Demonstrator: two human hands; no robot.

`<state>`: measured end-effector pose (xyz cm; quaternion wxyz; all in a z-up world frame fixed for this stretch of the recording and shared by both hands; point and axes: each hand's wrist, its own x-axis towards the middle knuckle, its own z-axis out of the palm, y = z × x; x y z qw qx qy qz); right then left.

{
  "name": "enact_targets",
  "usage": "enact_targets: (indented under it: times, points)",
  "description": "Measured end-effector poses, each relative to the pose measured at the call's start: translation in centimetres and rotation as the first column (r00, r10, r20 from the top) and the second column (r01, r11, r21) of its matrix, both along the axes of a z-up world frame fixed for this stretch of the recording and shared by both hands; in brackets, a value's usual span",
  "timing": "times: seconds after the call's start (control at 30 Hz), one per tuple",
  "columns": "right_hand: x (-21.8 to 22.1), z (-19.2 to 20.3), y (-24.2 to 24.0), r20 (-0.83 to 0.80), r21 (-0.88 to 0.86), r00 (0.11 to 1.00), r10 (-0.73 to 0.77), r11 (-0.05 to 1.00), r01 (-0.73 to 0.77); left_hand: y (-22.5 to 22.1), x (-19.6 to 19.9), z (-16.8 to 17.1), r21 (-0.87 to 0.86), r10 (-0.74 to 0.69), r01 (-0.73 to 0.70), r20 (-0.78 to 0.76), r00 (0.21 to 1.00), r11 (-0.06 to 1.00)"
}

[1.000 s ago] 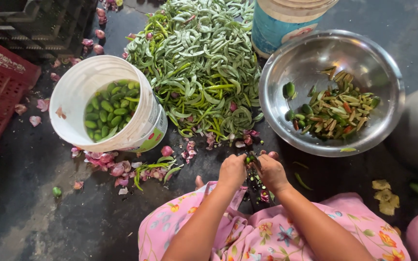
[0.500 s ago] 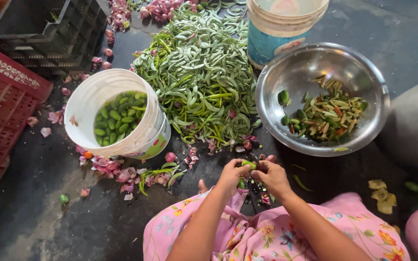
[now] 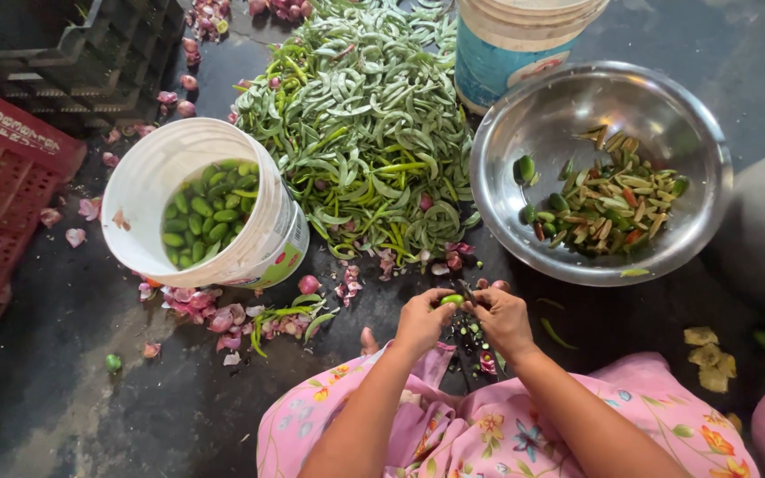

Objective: The person sits on the floor and peels small green vegetables using a knife. They remove the outer skin and place the peeled vegetables into a white bucket filled with water, while discarding the peels into a metal bowl.

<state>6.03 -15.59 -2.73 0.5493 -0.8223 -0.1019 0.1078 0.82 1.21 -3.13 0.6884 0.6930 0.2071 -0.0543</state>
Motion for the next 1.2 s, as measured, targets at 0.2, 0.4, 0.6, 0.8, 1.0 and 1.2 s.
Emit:
enact_targets:
  times: [0.2, 0.4, 0.6, 0.8, 1.0, 1.2]
  points:
    - [0.6, -0.9, -0.1, 0.083, -0.105, 0.995, 0.059, 0.993, -0.050, -1.3, -0.4, 0.2, 0.342, 0.078, -0.080, 0.022, 0.997, 0.936]
    - [0.9, -1.6, 0.4, 0.382, -0.352, 0.899, 0.215, 0.933, -0.073, -0.8, 1.4, -1.2, 0.502, 0.114, -0.108, 0.019, 0.993, 0.858]
    - [1.5, 0.6, -2.1, 0.340, -0.458, 0.902, 0.267, 0.884, -0.089, 0.2, -0.1, -0.4, 0.491, -0.143, 0.108, 0.033, 0.989, 0.864]
    - [0.4, 2.1, -1.9, -0.204, -0.006, 0.961, 0.188, 0.981, -0.194, -0.4, -1.1, 1.6, 0.374, -0.180, 0.141, 0.070, 0.981, 0.917]
    - [0.3, 1.3, -2.0, -0.121, 0.021, 0.984, 0.132, 0.991, -0.130, -0.9, -1.1, 1.9, 0.108, -0.010, -0.001, 0.102, 0.995, 0.994]
    - [-0.3, -0.7, -1.7, -0.058, 0.159, 0.992, 0.116, 0.982, -0.105, -1.8, -1.6, 2.3, 0.096, 0.067, -0.088, 0.204, 0.977, 0.992]
